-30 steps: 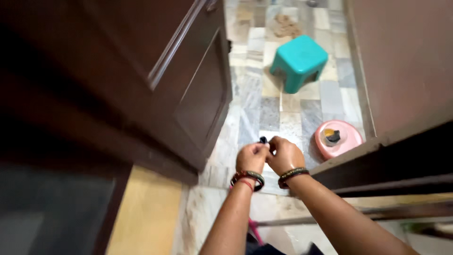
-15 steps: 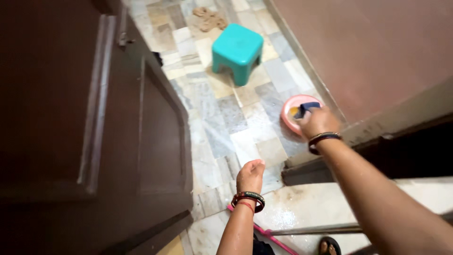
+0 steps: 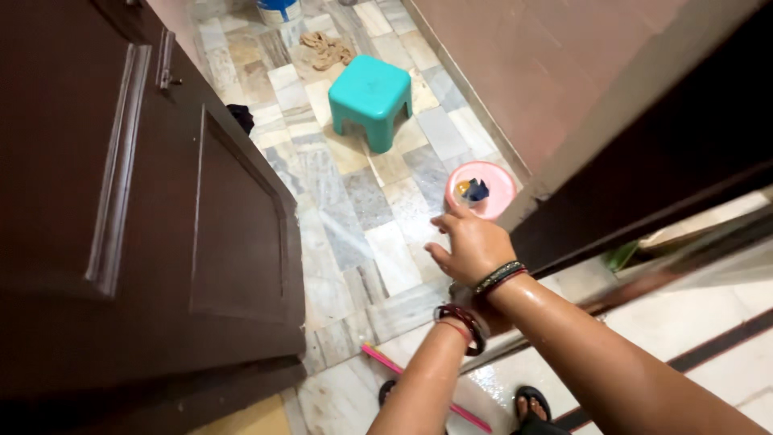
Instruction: The person cleans a sink basin using a cloth and water, then uses a squeegee to push water into a floor drain before washing their hands with soap.
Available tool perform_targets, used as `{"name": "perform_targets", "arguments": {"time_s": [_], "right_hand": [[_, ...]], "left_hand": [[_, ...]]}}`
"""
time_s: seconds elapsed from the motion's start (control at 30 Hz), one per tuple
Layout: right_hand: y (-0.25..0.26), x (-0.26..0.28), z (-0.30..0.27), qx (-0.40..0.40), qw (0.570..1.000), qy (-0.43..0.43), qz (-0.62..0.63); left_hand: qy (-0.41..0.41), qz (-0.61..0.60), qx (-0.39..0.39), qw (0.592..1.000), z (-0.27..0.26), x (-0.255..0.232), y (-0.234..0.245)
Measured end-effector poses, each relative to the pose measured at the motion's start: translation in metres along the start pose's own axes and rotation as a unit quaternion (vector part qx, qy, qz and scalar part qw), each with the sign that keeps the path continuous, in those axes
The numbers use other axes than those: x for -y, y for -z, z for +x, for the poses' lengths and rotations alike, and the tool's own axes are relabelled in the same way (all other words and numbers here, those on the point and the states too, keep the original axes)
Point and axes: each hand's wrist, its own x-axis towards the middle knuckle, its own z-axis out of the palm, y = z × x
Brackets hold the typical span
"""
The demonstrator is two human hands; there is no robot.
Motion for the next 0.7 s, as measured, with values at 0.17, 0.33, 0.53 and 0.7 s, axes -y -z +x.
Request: {"name": "perform_targets", "arguments": {"time_s": [0.17, 0.33, 0.53, 0.7], "right_hand": [[0.036, 0.016, -0.009, 0.011, 0.990, 0.143, 0.001], [0.081, 0.009, -0.047, 0.052, 0.945, 0.312, 0.083], [0.125, -0.020, -0.086, -0.344, 0.769, 0.499, 0.202], [0.145, -0.020, -0.083, -0.187, 0.720, 0.436, 0.507]], "left_hand": [[0.016, -0.436, 0.072, 0.897, 0.026, 0.047, -0.021], [-0.012, -0.700, 0.214, 0.681, 0.017, 0.027, -0.051], [-0.285, 0.727, -0.412, 0.469, -0.050, 0.015, -0.097], [-0.260, 0.772, -0.363, 0.452, -0.072, 0.024, -0.135]]}}
